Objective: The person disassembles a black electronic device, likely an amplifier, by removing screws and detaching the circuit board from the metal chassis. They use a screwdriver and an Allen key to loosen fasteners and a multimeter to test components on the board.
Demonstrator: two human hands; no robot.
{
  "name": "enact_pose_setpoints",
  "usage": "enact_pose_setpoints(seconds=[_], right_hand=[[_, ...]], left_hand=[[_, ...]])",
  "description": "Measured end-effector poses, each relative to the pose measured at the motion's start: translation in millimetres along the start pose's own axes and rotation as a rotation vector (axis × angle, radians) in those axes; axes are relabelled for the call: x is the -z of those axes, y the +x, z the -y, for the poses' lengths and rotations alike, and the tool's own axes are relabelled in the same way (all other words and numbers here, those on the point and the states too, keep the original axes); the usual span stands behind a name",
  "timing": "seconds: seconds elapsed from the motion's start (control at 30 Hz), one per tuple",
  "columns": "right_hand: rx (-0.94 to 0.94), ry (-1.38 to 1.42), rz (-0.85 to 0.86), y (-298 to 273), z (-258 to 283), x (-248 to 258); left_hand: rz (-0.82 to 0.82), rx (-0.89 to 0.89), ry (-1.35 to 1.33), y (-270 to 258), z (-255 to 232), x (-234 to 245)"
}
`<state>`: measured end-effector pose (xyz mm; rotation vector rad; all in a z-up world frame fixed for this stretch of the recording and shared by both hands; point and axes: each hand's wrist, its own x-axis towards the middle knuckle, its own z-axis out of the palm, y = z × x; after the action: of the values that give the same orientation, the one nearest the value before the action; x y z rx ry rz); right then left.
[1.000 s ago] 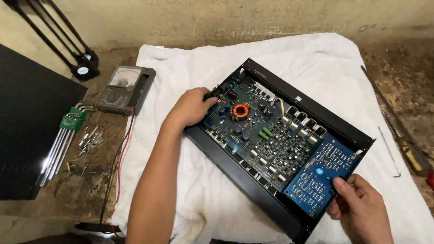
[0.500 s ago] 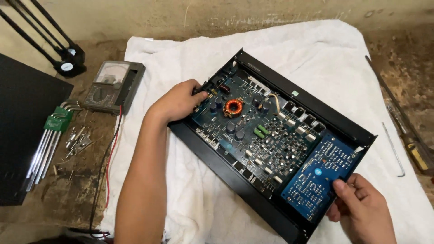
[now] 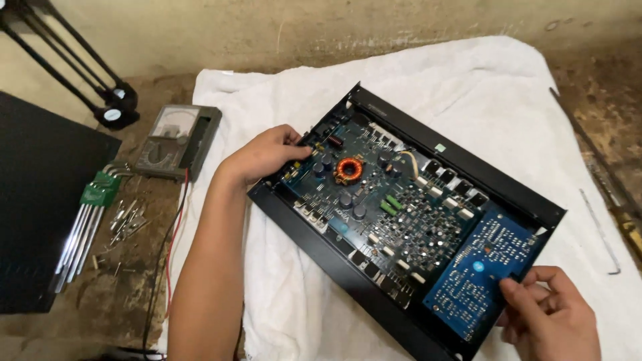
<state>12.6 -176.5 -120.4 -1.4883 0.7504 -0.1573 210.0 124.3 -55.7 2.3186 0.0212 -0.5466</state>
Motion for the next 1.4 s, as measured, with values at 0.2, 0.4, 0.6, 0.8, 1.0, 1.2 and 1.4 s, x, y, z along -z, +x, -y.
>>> enact_pose_setpoints(seconds=[0.2,0.4,0.6,0.8,1.0,1.2,1.4], right_hand=[[-0.028,-0.096,-0.121,-10,11,-10],[0.026,-0.082,-0.139,-10,9,-11],[0.021,-0.119,-0.094,2,-10,4],[0.203,-0.170,-0.137,2,-25,4],[0.190,-0.148,-0.133,6,-31,8],[0.160,-0.204,-0.140,1,-21,2],[0.079,-0.075,-0.081,8,-30,8]], left_hand=[[0.033,0.062,0.020,-4,-8,1],[0.046,0.077,-0.021,-5,-15,3],[0.024,0.037,0.030,3,-6,0],[0.024,0.037,0.010,4,-7,-3],[-0.011,-0.003,-0.030,2,-4,-6],[-0.412,-0.271,0.257,-38,-19,-13],[-0.130,-0.820,0.547,-96,-38,-53]])
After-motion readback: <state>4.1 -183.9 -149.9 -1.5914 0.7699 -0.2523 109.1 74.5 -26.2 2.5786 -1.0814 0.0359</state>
